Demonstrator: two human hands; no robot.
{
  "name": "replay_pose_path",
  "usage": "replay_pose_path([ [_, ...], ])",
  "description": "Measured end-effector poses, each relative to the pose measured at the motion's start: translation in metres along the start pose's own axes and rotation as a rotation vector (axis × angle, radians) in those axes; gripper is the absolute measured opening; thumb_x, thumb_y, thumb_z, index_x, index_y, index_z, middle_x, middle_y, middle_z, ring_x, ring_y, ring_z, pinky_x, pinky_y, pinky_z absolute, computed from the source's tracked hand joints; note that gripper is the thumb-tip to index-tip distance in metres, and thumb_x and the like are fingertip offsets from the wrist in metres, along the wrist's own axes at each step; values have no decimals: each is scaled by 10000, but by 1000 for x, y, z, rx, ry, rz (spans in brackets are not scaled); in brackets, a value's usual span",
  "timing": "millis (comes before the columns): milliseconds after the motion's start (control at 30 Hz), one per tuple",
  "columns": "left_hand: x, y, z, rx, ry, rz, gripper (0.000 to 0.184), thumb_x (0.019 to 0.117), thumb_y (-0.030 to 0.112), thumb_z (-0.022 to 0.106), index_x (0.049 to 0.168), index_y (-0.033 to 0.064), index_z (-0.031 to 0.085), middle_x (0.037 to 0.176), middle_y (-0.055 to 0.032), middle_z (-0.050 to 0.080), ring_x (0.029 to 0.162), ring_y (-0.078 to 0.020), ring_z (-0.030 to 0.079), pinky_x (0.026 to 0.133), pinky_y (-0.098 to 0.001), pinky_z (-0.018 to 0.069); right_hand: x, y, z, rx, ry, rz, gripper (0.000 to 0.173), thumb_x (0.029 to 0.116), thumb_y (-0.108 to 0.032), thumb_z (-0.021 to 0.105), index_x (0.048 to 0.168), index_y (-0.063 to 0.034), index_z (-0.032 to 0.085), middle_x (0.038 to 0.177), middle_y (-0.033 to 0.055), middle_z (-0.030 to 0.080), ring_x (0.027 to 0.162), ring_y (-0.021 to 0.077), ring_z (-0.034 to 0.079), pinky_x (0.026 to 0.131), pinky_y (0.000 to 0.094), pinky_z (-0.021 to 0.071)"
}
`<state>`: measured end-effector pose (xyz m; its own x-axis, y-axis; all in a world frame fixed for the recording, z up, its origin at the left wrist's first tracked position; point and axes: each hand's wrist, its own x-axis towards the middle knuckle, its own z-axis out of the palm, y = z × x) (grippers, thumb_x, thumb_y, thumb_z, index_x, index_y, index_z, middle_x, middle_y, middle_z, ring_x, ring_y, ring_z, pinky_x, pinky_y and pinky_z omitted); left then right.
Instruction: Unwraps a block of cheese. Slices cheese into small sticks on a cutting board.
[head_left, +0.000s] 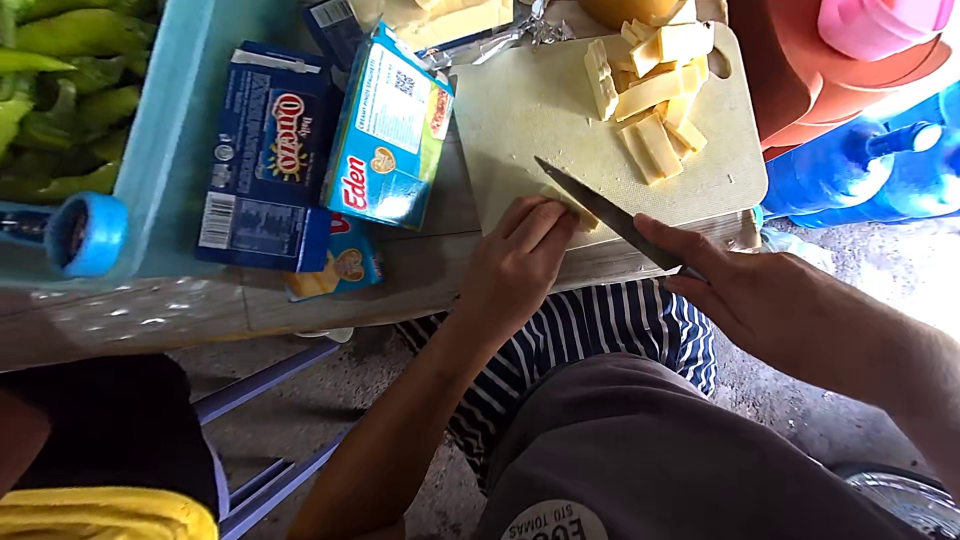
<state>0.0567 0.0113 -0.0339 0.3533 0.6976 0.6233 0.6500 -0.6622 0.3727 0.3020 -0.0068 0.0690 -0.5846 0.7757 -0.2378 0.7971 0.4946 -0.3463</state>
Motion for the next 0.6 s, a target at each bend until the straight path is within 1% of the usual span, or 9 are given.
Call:
replay_pose_path([
  [33, 0, 0, 0, 0, 0, 2, 130, 958, -5, 650, 1012, -17, 767, 1021, -158, 744, 1044, -281, 693, 955, -293, 529, -2, -4, 1, -60, 11, -14, 538, 1078, -293, 412, 1608, -220, 349, 666, 9, 544, 488, 181, 538, 423, 332, 431],
  [100, 1, 0, 0, 11, -3, 8, 138, 958, -6, 646, 1024, -13, 767, 1019, -154, 745, 1047, -276, 694, 962, -293, 524, -5, -8, 2, -140, 16, -25, 547, 1072, -255, 427, 1612, -231, 347, 659, 36, 516, 461, 221, 525, 398, 355, 406],
  [267, 0, 0, 0, 26, 8, 8, 124, 945, -6, 659, 1003, -14, 769, 1010, -153, 742, 1040, -271, 693, 959, -285, 522, -2, -12, 3, -205, -52, -1, 599, 1058, -202, 471, 1629, -259, 300, 632, 38, 490, 463, 225, 519, 411, 351, 399],
  [333, 0, 0, 0, 20, 9, 4, 112, 942, 3, 670, 992, -21, 768, 1012, -157, 742, 1038, -273, 696, 961, -289, 526, 2, -8, 9, -173, -46, -23, 604, 1051, -180, 496, 1624, -227, 312, 603, 32, 482, 455, 227, 515, 412, 356, 404],
  [400, 0, 0, 0, 15, 6, -4, 116, 947, 12, 672, 1002, -22, 769, 1023, -158, 744, 1044, -273, 699, 962, -290, 530, 4, 0, 12, -51, -51, -17, 576, 1067, -218, 465, 1622, -233, 313, 613, 25, 500, 473, 212, 529, 429, 357, 429],
  [467, 1, 1, 0, 16, -7, -10, 122, 947, 8, 662, 1005, -21, 766, 1031, -160, 744, 1042, -279, 700, 959, -294, 532, 4, 11, 10, 147, -83, 28, 566, 1081, -307, 462, 1620, -272, 293, 597, -27, 506, 474, 106, 507, 451, 284, 439],
  [500, 2, 1, 0, 23, -11, -9, 123, 950, 9, 656, 1001, -19, 764, 1027, -162, 743, 1035, -283, 700, 951, -295, 535, 3, 16, 10, 181, -53, 22, 567, 1078, -326, 457, 1618, -267, 294, 586, -49, 500, 464, 67, 493, 443, 254, 434],
  [533, 3, 1, 0, 37, -17, -6, 123, 957, 17, 649, 996, -18, 760, 1015, -164, 737, 1022, -288, 700, 933, -295, 541, 1, 18, 11, 150, 15, -6, 561, 1074, -326, 440, 1614, -238, 316, 591, -49, 499, 465, 75, 484, 440, 262, 423],
  [600, 6, 1, -2, 71, -58, 12, 145, 983, 39, 623, 1035, -18, 745, 992, -179, 719, 981, -312, 692, 869, -320, 557, -4, 18, 13, 11, 154, -72, 530, 1072, -300, 418, 1589, -189, 387, 634, 0, 527, 456, 159, 496, 418, 323, 414],
])
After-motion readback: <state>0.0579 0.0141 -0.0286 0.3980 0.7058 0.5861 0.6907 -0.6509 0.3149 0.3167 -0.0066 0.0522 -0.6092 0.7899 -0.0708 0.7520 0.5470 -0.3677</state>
